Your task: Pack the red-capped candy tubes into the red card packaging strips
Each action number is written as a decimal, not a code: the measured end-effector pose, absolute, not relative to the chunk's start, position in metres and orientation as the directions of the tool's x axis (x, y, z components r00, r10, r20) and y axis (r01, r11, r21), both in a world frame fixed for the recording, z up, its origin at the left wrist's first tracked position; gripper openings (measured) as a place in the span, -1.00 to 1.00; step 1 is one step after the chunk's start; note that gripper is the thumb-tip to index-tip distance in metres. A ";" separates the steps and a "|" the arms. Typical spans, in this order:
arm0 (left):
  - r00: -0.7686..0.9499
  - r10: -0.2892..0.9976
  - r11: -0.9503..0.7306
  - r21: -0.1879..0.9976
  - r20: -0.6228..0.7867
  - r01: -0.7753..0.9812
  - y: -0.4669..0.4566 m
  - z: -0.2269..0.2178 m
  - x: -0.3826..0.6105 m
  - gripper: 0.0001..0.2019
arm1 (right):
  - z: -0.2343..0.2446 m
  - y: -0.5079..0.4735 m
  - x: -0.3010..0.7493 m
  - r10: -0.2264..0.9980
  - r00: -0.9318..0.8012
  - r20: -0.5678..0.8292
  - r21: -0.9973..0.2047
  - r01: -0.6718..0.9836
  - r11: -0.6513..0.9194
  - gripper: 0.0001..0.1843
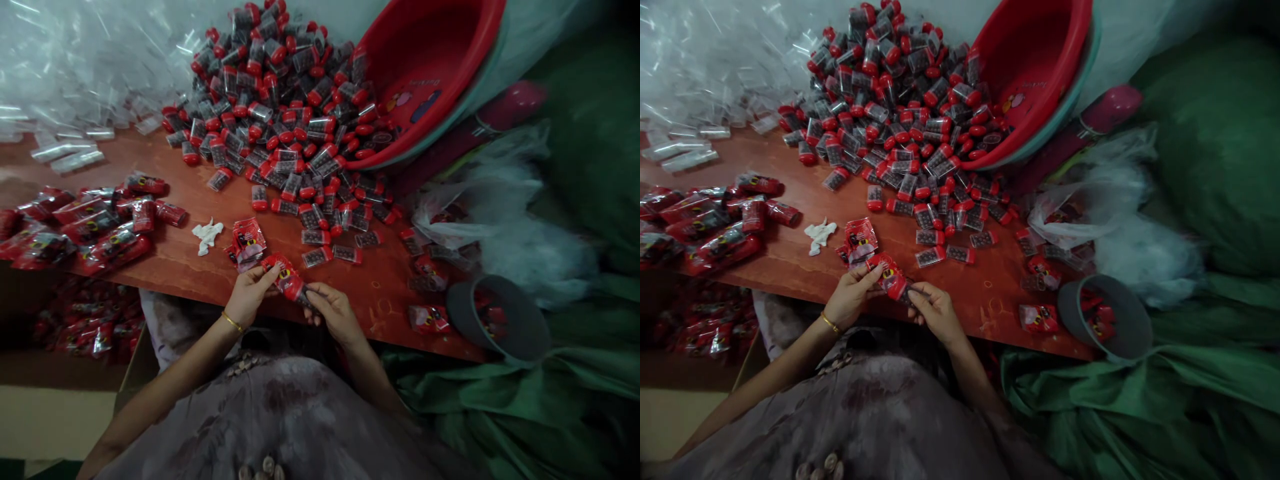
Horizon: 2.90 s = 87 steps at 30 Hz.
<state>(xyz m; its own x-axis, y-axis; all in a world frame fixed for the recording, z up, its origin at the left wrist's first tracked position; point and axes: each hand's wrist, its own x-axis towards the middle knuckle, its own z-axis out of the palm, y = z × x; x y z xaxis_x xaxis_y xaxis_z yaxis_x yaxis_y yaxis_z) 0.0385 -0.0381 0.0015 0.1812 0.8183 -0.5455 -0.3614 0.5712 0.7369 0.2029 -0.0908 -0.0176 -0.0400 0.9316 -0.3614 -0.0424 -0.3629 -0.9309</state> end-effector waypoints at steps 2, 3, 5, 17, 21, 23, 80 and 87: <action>0.168 0.834 0.547 0.750 -0.525 -0.373 -0.040 0.001 0.041 -0.54 | -0.020 -0.090 0.203 0.933 -0.024 -0.358 -0.932 -0.054 -0.359 -0.57; 0.169 0.843 0.535 0.757 -0.511 -0.376 -0.041 0.000 0.043 -0.54 | -0.020 -0.090 0.203 0.936 -0.020 -0.351 -0.935 -0.049 -0.352 -0.57; 0.185 0.857 0.514 0.770 -0.481 -0.378 -0.042 -0.002 0.046 -0.56 | -0.020 -0.089 0.202 0.946 -0.019 -0.323 -0.946 -0.026 -0.323 -0.57; 0.200 0.869 0.494 0.774 -0.452 -0.396 -0.046 -0.009 0.052 -0.63 | -0.024 -0.088 0.169 0.987 0.133 -0.092 -0.990 0.097 -0.106 -0.67; 0.257 0.880 0.470 0.807 -0.399 -0.358 -0.049 -0.007 0.051 -0.66 | -0.026 -0.087 0.159 0.980 0.144 -0.135 -0.990 -0.061 -0.127 -0.65; 0.229 0.895 0.443 0.823 -0.382 -0.356 -0.050 -0.006 0.051 -0.67 | -0.028 -0.087 0.158 0.977 0.182 -0.115 -0.993 -0.038 -0.109 -0.66; 0.258 0.889 0.453 0.811 -0.379 -0.371 -0.048 0.003 0.032 -0.35 | -0.014 -0.071 0.128 0.994 0.030 -0.106 -0.991 -0.081 -0.104 -0.68; 0.218 0.912 0.409 0.799 -0.346 -0.441 -0.048 0.002 0.027 -0.43 | -0.009 -0.062 0.131 0.991 -0.075 -0.112 -0.983 -0.137 -0.121 -0.71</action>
